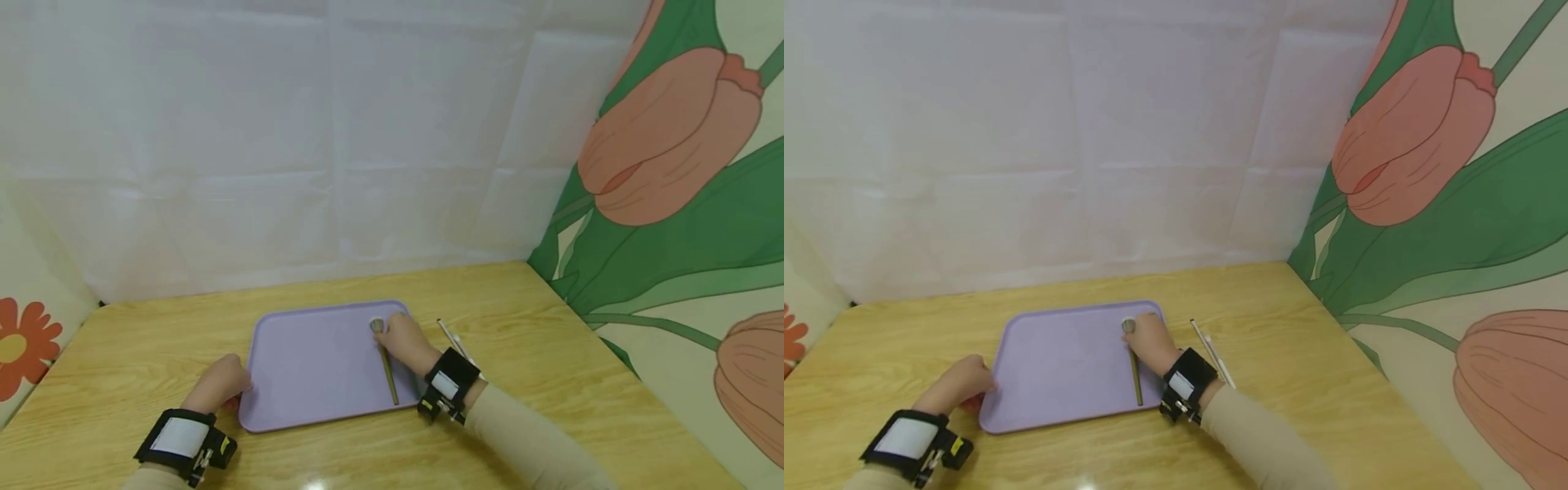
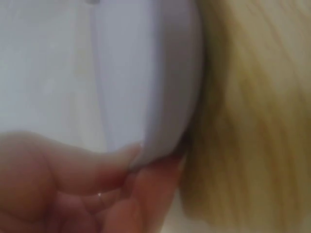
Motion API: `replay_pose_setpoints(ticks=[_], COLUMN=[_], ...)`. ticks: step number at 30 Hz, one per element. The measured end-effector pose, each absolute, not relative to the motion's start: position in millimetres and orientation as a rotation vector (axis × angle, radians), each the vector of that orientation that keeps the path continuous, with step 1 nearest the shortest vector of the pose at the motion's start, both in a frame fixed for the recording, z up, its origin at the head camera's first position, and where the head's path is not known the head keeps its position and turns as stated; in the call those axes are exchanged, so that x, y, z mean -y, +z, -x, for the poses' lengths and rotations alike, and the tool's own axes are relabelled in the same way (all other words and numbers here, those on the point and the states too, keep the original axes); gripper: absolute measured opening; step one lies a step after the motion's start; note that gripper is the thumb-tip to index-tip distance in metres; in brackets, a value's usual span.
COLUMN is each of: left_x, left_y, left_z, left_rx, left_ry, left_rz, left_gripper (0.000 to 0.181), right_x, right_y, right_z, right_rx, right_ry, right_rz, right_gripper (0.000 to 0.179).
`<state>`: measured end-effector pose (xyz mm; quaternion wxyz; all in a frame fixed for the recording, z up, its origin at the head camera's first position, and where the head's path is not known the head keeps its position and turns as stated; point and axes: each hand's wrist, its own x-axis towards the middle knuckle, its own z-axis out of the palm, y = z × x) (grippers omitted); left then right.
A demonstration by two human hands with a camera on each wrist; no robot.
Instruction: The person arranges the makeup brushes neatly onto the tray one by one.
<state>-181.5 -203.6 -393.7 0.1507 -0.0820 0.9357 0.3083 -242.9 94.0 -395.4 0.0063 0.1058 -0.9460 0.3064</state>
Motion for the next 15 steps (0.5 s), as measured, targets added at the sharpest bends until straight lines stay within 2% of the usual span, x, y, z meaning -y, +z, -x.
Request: replay_pose_setpoints(ticks=[6,12,15], left_x=[205.0,206.4,206.5], left_y=[-394.3,-393.5,-393.0], left_z=[182.9,184.9,185.9], left_rx=[-2.695,-2.700,-2.699], left_ry=[0.886,0.885,0.878], left_rz=[0.235,0.231,0.231], left_gripper=[0.020,0.023,0.022], right_x=[-111.5,-131.3,-140.8], right_y=[-375.0,-365.3,-366.0], right_z=[241.3,241.9,241.6], right_rx=[2.912,2.958,2.959], right_ry=[0.972,0.938,0.891], right_rz=[-0.368,-0.194,-0.177], right_gripper=[0.046,0.022,0.019])
